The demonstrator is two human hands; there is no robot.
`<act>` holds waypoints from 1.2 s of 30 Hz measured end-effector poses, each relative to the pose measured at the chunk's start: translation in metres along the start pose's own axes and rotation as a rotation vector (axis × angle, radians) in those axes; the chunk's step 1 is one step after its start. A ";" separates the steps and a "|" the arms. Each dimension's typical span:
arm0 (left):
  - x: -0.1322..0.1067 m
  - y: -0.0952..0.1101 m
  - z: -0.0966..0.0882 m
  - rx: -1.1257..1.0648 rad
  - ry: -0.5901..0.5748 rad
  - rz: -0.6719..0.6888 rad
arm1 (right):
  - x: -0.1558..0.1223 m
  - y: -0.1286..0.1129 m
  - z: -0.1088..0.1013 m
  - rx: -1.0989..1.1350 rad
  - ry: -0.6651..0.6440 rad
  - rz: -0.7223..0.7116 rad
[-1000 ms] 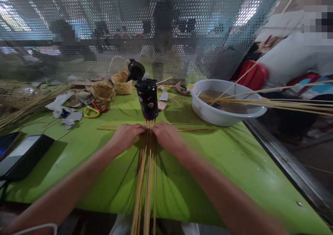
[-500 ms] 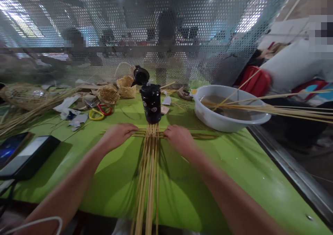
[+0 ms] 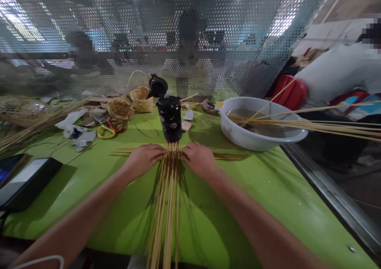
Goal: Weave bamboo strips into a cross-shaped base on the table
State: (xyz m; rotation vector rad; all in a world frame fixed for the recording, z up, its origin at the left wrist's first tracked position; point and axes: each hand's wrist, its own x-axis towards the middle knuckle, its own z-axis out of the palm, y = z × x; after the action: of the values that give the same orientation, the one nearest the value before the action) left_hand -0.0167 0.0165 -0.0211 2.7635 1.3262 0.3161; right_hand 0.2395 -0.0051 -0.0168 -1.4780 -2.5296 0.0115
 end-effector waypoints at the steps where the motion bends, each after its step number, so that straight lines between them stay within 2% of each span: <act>1: 0.001 0.001 0.001 0.004 0.003 -0.003 | 0.001 -0.001 0.001 -0.006 -0.001 0.005; 9: 0.003 0.010 -0.005 -0.023 -0.006 -0.064 | 0.005 -0.007 -0.001 0.015 -0.023 0.036; 14: -0.004 -0.010 -0.018 -0.176 -0.038 -0.168 | -0.002 0.004 -0.008 0.069 0.009 0.011; 18: -0.009 -0.022 -0.029 -0.172 0.049 -0.273 | -0.008 0.008 -0.007 0.119 0.124 -0.005; 21: -0.011 -0.010 -0.027 -0.161 0.014 -0.188 | -0.013 0.004 0.005 0.137 -0.023 -0.087; 23: -0.014 0.005 -0.021 -0.142 -0.081 -0.075 | -0.017 0.003 0.015 0.150 -0.129 -0.112; 26: -0.021 0.025 -0.012 -0.091 -0.215 0.018 | -0.022 0.005 0.025 0.172 -0.175 -0.079; 31: -0.025 0.030 -0.009 -0.109 -0.279 0.004 | -0.020 0.012 0.029 0.184 -0.218 -0.078; 34: -0.022 0.027 -0.012 -0.112 -0.285 -0.013 | -0.020 0.008 0.020 0.178 -0.183 -0.040; 36: -0.020 0.025 -0.010 -0.089 -0.247 -0.035 | -0.020 0.002 0.011 0.202 -0.208 -0.043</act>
State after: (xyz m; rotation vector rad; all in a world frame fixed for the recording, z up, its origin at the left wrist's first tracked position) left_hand -0.0118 -0.0146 -0.0114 2.6012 1.2639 0.0290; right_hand 0.2483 -0.0204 -0.0313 -1.4082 -2.6254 0.4217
